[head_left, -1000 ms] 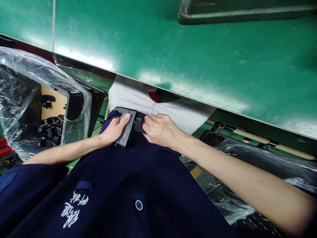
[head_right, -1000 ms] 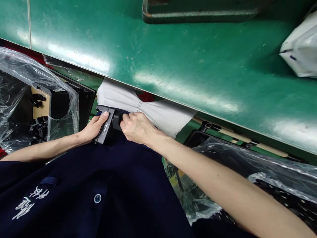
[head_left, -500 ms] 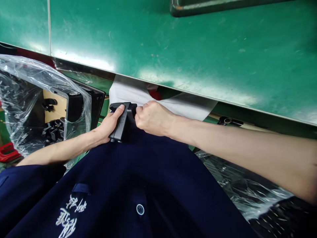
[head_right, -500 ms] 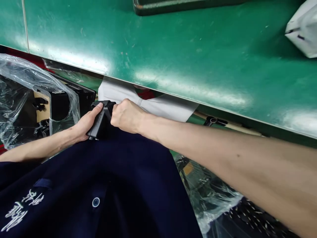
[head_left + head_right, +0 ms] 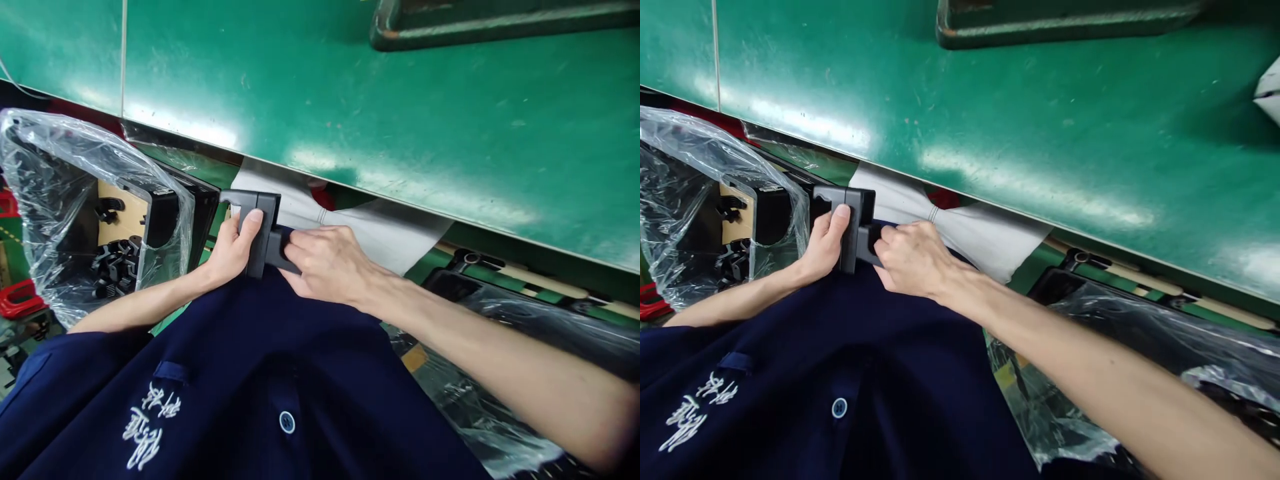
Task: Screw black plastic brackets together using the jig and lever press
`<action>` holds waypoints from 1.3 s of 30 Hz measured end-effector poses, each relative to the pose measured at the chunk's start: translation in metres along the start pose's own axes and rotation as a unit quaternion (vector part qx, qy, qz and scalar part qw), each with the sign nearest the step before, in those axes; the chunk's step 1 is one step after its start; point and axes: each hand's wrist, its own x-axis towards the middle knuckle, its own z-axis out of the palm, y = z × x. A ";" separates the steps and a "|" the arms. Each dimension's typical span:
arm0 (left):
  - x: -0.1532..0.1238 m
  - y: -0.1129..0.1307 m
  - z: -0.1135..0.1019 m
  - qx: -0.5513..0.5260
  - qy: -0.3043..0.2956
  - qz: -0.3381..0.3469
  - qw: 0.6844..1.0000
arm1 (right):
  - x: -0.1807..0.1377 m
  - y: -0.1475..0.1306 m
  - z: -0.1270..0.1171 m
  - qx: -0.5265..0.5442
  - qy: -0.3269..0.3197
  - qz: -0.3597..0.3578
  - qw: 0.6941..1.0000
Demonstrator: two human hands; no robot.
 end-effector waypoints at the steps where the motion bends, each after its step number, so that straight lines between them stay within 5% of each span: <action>1: -0.003 -0.001 0.000 -0.004 -0.012 -0.008 1.000 | 0.003 0.002 -0.003 0.001 0.003 0.032 0.999; 4: -0.010 -0.005 -0.002 -0.017 -0.020 -0.039 0.999 | 0.013 0.007 -0.010 0.015 -0.007 0.088 0.996; 10: -0.015 -0.010 -0.001 -0.087 0.012 -0.105 0.991 | 0.019 0.012 -0.003 0.059 0.014 0.086 0.994; 14: -0.012 0.001 0.002 -0.130 0.033 -0.102 0.986 | 0.006 0.003 0.000 0.046 0.058 0.063 0.995; 18: -0.004 0.014 -0.006 -0.124 0.055 -0.087 0.987 | -0.012 -0.028 0.008 0.016 0.031 -0.034 0.999; 21: -0.003 0.017 -0.013 -0.067 0.036 -0.040 0.996 | -0.017 -0.038 0.017 0.027 0.052 -0.021 0.998; 25: -0.013 0.010 -0.014 -0.017 0.013 -0.010 1.000 | -0.004 -0.013 0.019 0.060 0.143 0.056 0.986; 29: -0.023 0.002 -0.012 -0.038 0.006 -0.055 0.998 | 0.007 0.012 0.013 0.168 0.143 0.067 0.973; 31: -0.022 0.004 -0.013 -0.058 0.031 -0.073 0.995 | 0.005 0.012 0.011 0.270 0.187 0.088 0.940; 33: -0.018 0.012 -0.014 -0.084 0.075 -0.065 0.991 | 0.001 0.004 0.011 0.407 0.238 0.140 0.871; 36: -0.008 0.029 -0.012 -0.132 0.115 -0.027 0.984 | -0.003 -0.016 0.013 0.582 0.206 0.151 0.772; 39: 0.004 0.048 -0.003 -0.136 0.117 0.017 0.984 | -0.001 -0.036 0.010 0.607 0.159 0.130 0.767</action>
